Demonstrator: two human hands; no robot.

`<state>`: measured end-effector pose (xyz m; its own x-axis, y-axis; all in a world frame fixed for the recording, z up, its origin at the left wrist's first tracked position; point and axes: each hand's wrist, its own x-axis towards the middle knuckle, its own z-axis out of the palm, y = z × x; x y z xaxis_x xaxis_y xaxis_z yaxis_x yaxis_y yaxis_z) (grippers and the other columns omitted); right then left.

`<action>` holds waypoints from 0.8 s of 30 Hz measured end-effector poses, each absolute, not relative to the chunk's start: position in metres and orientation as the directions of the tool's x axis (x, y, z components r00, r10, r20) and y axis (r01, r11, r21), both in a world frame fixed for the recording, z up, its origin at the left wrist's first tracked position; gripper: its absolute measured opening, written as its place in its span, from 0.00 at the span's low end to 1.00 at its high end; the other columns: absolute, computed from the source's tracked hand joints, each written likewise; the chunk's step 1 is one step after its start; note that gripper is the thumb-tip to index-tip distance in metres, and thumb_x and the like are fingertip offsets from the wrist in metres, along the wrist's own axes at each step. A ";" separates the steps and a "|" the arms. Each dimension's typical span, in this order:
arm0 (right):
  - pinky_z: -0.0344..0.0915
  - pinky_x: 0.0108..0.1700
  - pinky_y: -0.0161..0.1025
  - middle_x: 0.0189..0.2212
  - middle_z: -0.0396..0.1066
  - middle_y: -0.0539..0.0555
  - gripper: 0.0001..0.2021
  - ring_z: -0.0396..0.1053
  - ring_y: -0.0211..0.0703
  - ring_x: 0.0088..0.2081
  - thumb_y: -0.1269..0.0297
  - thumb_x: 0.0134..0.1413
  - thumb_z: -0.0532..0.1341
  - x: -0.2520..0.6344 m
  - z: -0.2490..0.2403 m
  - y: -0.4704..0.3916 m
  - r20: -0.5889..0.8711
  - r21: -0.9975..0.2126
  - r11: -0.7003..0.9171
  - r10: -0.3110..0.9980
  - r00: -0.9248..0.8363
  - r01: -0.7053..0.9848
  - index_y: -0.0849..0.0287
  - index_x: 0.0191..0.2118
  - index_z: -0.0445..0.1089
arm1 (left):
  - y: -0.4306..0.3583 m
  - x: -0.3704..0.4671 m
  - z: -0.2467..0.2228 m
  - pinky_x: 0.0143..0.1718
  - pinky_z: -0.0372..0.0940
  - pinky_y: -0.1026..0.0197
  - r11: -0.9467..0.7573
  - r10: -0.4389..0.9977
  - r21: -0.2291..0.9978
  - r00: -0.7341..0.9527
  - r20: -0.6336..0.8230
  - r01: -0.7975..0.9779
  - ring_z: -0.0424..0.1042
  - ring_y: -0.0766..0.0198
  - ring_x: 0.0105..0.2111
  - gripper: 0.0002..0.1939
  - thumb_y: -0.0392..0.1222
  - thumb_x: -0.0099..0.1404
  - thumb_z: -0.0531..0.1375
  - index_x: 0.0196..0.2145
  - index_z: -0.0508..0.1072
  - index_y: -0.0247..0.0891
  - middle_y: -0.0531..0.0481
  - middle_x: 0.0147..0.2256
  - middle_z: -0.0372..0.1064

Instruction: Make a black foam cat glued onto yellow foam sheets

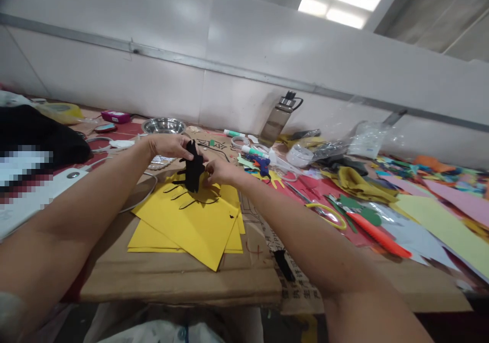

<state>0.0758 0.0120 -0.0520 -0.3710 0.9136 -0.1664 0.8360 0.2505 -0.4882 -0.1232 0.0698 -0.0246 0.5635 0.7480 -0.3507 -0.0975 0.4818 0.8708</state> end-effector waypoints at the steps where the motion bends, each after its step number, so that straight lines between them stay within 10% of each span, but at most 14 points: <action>1: 0.64 0.33 0.37 0.25 0.70 0.49 0.10 0.68 0.42 0.30 0.64 0.38 0.70 0.077 -0.051 0.012 -0.169 -0.498 0.247 0.912 -0.373 0.831 0.58 0.30 0.73 | 0.069 -0.122 -0.025 0.33 0.74 0.54 0.455 0.753 0.888 0.564 -0.340 -0.072 0.80 0.51 0.32 0.26 0.16 0.47 0.59 0.37 0.79 0.41 0.45 0.27 0.78; 8: 0.68 0.37 0.37 0.29 0.73 0.50 0.07 0.71 0.39 0.32 0.66 0.46 0.66 0.085 -0.041 0.021 -0.037 -0.616 0.246 0.940 -0.339 0.748 0.59 0.34 0.72 | 0.061 -0.109 -0.014 0.29 0.72 0.63 0.424 0.819 0.901 0.385 -0.426 0.093 0.78 0.57 0.27 0.17 0.23 0.51 0.61 0.34 0.80 0.40 0.49 0.24 0.77; 14: 0.71 0.43 0.43 0.45 0.74 0.63 0.25 0.73 0.47 0.42 0.50 0.56 0.61 0.097 -0.039 -0.002 0.042 -0.657 0.215 0.967 -0.250 0.722 0.61 0.54 0.67 | 0.066 -0.125 0.007 0.33 0.75 0.56 0.384 0.859 0.920 0.396 -0.325 -0.077 0.81 0.49 0.34 0.19 0.19 0.53 0.60 0.39 0.80 0.35 0.42 0.31 0.79; 19: 0.62 0.60 0.53 0.62 0.61 0.67 0.52 0.61 0.66 0.62 0.47 0.36 0.74 0.085 -0.046 -0.038 -0.127 -0.326 0.415 0.871 -0.475 0.849 0.58 0.67 0.55 | 0.073 -0.145 0.014 0.32 0.76 0.59 0.183 0.933 0.920 0.355 -0.051 -0.347 0.80 0.49 0.37 0.19 0.19 0.55 0.61 0.41 0.79 0.33 0.38 0.33 0.79; 24: 0.66 0.55 0.52 0.50 0.72 0.63 0.44 0.69 0.66 0.54 0.47 0.33 0.75 0.067 -0.033 -0.036 -0.207 -0.173 0.420 0.869 -0.449 0.891 0.60 0.57 0.66 | 0.075 -0.139 0.011 0.35 0.74 0.62 -0.015 0.860 0.936 0.473 0.192 -0.352 0.80 0.56 0.32 0.08 0.23 0.55 0.65 0.34 0.78 0.28 0.40 0.31 0.78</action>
<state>0.0669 -0.0357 -0.0331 -0.4493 0.8690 -0.2072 0.8911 0.4196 -0.1728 -0.1385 0.0747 0.0106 0.4730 0.8600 0.1915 -0.3521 -0.0148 0.9358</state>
